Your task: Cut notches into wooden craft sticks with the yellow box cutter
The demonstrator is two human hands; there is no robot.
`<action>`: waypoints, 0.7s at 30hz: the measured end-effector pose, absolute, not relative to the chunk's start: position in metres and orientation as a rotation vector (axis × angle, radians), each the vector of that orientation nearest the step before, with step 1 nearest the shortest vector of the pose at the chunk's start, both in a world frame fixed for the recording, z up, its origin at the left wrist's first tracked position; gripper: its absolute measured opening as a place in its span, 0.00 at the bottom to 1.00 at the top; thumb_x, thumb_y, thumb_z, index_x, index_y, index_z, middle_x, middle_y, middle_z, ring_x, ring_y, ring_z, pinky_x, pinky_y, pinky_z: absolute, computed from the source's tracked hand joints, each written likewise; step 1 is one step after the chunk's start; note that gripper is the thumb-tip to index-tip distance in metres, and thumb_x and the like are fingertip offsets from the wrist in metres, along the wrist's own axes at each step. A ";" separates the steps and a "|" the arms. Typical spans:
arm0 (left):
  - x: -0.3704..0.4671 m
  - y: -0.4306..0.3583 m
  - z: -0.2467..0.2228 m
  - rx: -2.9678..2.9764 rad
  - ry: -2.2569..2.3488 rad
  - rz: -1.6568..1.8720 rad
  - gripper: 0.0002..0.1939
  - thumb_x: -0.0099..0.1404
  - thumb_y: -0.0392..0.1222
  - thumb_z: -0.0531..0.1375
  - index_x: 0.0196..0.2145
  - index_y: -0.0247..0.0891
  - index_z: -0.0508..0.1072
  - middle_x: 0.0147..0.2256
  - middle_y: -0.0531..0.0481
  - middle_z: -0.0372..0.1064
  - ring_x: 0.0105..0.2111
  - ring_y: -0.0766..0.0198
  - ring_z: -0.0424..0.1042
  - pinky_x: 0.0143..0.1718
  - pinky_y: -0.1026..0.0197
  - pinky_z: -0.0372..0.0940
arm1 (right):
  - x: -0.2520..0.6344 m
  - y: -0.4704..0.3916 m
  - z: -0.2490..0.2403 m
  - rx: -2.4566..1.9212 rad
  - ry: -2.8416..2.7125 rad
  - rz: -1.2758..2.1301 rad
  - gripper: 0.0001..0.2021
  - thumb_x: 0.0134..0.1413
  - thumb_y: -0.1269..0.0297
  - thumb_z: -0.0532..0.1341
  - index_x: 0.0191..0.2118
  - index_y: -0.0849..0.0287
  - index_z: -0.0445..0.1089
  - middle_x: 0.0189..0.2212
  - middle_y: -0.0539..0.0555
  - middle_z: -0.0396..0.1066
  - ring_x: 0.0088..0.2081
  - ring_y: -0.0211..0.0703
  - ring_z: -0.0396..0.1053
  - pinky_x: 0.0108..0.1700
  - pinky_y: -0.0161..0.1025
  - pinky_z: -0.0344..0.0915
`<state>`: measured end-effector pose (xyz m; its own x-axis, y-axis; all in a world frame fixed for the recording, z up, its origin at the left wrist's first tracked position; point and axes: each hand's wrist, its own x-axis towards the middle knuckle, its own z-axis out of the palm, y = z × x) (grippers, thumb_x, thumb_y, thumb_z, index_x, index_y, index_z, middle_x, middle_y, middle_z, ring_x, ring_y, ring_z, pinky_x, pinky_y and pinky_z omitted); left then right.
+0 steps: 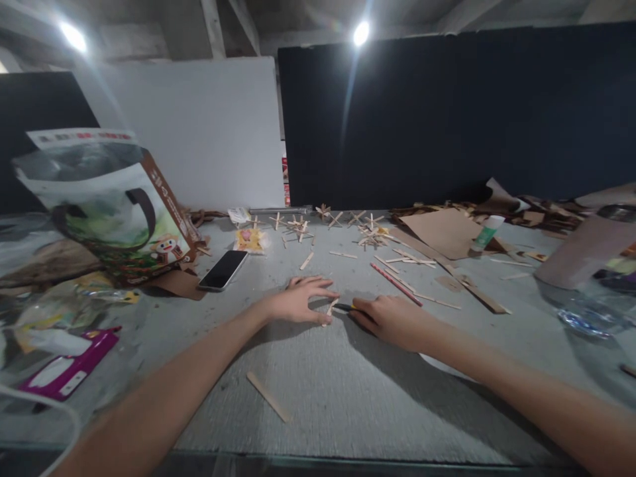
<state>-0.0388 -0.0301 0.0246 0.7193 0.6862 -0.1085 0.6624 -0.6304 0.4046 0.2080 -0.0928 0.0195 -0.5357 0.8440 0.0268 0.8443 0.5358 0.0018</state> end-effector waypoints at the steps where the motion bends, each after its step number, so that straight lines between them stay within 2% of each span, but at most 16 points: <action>1: -0.039 -0.030 0.024 2.506 1.034 0.083 0.36 0.64 0.62 0.66 0.66 0.51 0.69 0.74 0.48 0.49 0.75 0.44 0.42 0.72 0.40 0.35 | 0.207 -0.093 0.019 -1.518 -2.729 -0.021 0.17 0.75 0.57 0.50 0.44 0.58 0.74 0.27 0.56 0.76 0.29 0.47 0.75 0.29 0.38 0.45; 13: -0.040 -0.027 0.021 2.497 1.014 0.099 0.35 0.63 0.64 0.65 0.65 0.58 0.69 0.74 0.52 0.49 0.75 0.44 0.41 0.72 0.39 0.35 | 0.203 -0.094 0.018 -1.633 -2.700 -0.026 0.17 0.75 0.57 0.50 0.45 0.56 0.75 0.32 0.57 0.80 0.32 0.51 0.78 0.28 0.38 0.47; 21: -0.040 -0.028 0.021 2.491 1.003 0.114 0.35 0.63 0.63 0.65 0.65 0.53 0.70 0.74 0.48 0.50 0.75 0.43 0.42 0.72 0.38 0.36 | 0.200 -0.097 0.020 -1.611 -2.762 -0.072 0.17 0.76 0.59 0.49 0.48 0.58 0.74 0.32 0.59 0.80 0.33 0.54 0.80 0.29 0.38 0.54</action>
